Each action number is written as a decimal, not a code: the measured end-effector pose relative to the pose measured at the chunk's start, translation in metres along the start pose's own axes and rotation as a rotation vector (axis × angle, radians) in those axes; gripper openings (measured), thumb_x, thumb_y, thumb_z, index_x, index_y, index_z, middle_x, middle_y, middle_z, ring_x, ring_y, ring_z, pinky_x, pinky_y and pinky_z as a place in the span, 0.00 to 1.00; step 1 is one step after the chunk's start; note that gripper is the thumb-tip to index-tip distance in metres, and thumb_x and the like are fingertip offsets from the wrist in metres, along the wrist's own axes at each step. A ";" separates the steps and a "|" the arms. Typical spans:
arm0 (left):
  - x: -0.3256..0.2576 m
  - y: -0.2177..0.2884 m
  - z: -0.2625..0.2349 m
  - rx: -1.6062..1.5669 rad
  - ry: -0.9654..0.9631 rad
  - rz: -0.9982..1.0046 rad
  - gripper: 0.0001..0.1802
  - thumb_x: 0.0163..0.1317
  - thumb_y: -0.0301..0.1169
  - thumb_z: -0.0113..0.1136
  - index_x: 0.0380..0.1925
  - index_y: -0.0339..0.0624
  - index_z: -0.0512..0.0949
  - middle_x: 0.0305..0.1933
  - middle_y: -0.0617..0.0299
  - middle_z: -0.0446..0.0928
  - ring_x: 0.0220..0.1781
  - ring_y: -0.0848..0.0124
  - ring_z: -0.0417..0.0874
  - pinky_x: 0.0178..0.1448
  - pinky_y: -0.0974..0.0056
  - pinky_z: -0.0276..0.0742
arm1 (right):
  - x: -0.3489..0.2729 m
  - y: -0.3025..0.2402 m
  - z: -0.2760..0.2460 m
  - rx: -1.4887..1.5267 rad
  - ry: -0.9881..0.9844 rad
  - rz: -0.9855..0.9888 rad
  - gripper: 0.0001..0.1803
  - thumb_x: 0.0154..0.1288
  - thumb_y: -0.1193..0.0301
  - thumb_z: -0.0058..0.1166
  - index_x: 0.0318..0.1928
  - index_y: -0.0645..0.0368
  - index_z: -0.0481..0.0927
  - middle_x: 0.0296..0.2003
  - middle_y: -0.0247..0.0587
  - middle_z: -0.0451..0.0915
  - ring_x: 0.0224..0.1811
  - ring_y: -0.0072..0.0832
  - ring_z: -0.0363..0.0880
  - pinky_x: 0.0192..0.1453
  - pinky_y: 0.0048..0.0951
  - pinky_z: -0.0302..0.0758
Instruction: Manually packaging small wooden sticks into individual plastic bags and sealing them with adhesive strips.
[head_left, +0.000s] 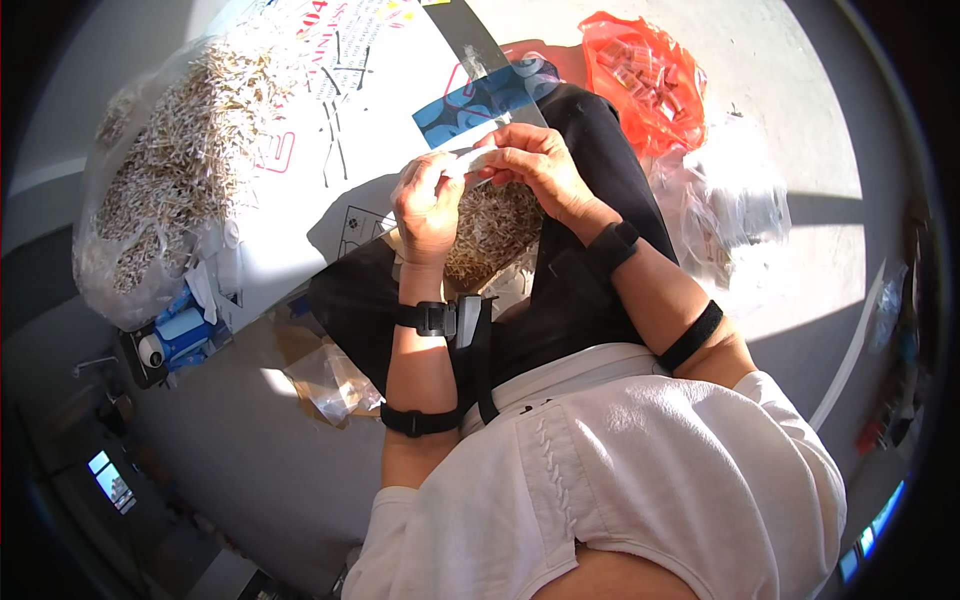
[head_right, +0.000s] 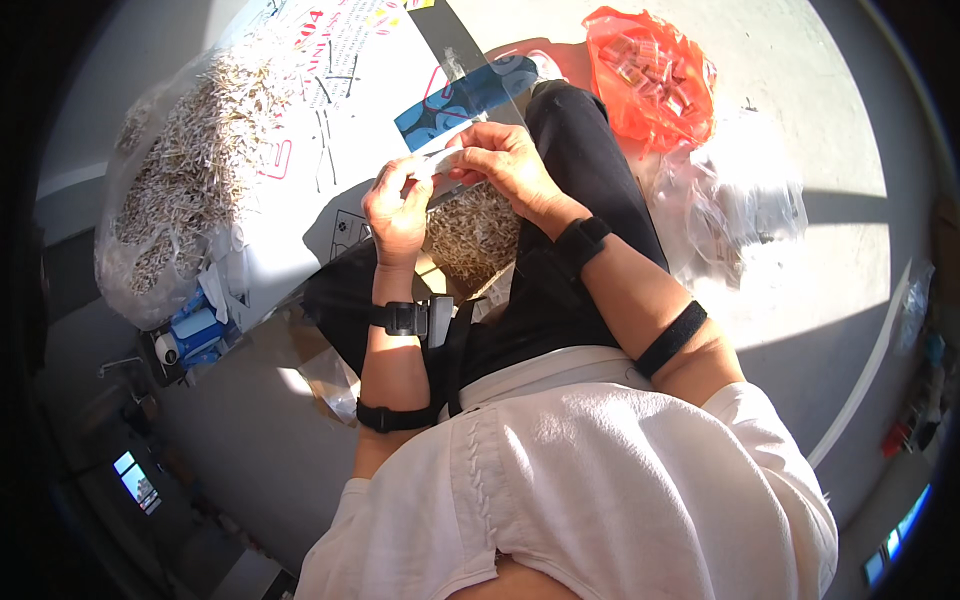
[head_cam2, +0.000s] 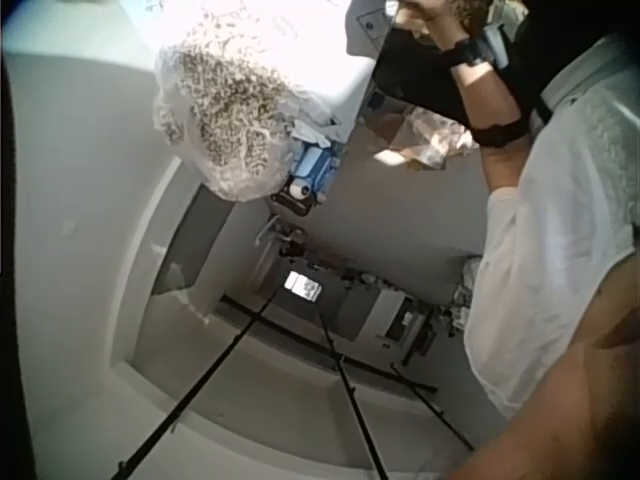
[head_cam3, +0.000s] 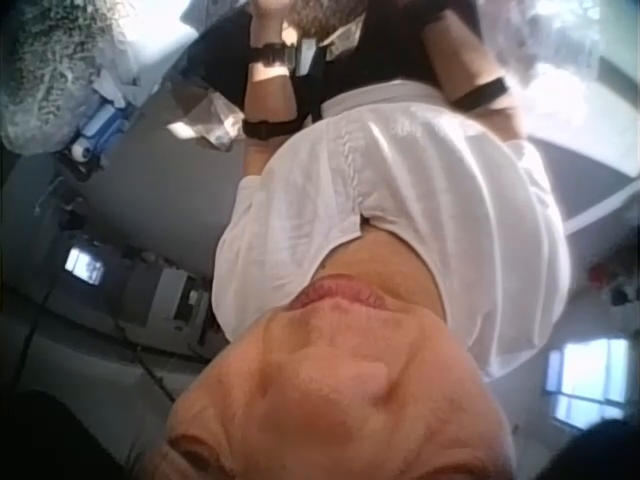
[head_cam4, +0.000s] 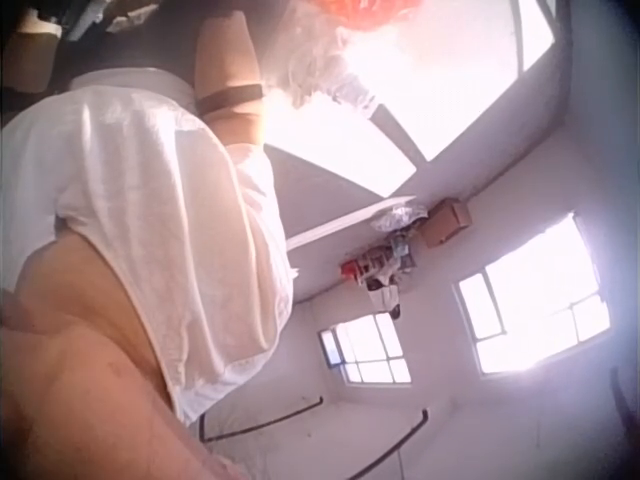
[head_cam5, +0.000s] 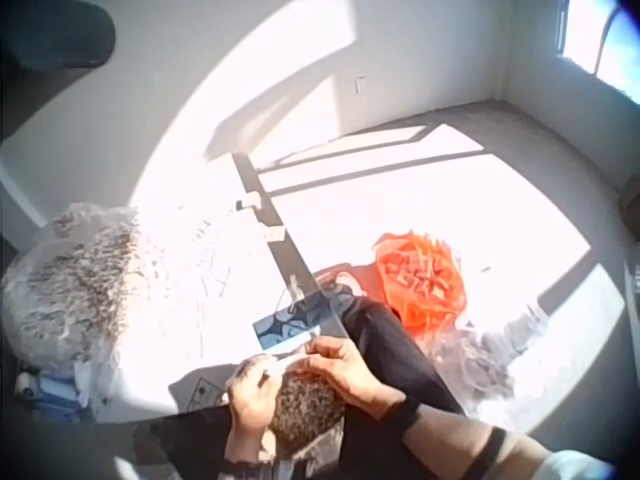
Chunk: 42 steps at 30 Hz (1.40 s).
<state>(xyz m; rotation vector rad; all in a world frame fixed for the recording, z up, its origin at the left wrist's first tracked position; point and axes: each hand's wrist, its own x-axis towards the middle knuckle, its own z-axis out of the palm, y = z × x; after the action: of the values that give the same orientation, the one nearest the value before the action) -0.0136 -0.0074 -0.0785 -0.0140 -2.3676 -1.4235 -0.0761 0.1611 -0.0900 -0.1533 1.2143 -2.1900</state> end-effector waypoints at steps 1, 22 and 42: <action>0.001 0.002 0.000 0.084 0.015 0.074 0.14 0.50 0.15 0.61 0.38 0.35 0.78 0.35 0.57 0.79 0.39 0.64 0.80 0.46 0.63 0.76 | 0.000 0.000 0.000 0.001 0.001 0.001 0.09 0.63 0.73 0.55 0.43 0.64 0.79 0.36 0.37 0.82 0.36 0.22 0.82 0.41 0.19 0.77; 0.020 0.028 0.013 0.237 -0.029 0.247 0.10 0.51 0.18 0.63 0.34 0.38 0.78 0.34 0.56 0.78 0.39 0.58 0.79 0.45 0.59 0.76 | 0.003 0.006 -0.005 0.088 -0.033 -0.036 0.20 0.48 0.89 0.53 0.45 0.69 0.77 0.40 0.42 0.81 0.42 0.28 0.81 0.48 0.25 0.77; 0.023 0.030 0.015 0.106 -0.040 0.088 0.18 0.49 0.21 0.62 0.43 0.36 0.76 0.42 0.51 0.77 0.46 0.54 0.79 0.52 0.57 0.75 | 0.004 0.001 -0.001 0.046 0.035 -0.046 0.12 0.57 0.80 0.58 0.43 0.68 0.78 0.35 0.39 0.81 0.37 0.24 0.81 0.44 0.24 0.78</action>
<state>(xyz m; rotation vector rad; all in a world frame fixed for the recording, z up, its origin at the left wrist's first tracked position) -0.0333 0.0156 -0.0522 -0.1187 -2.4399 -1.2671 -0.0792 0.1593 -0.0919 -0.1250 1.1897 -2.2670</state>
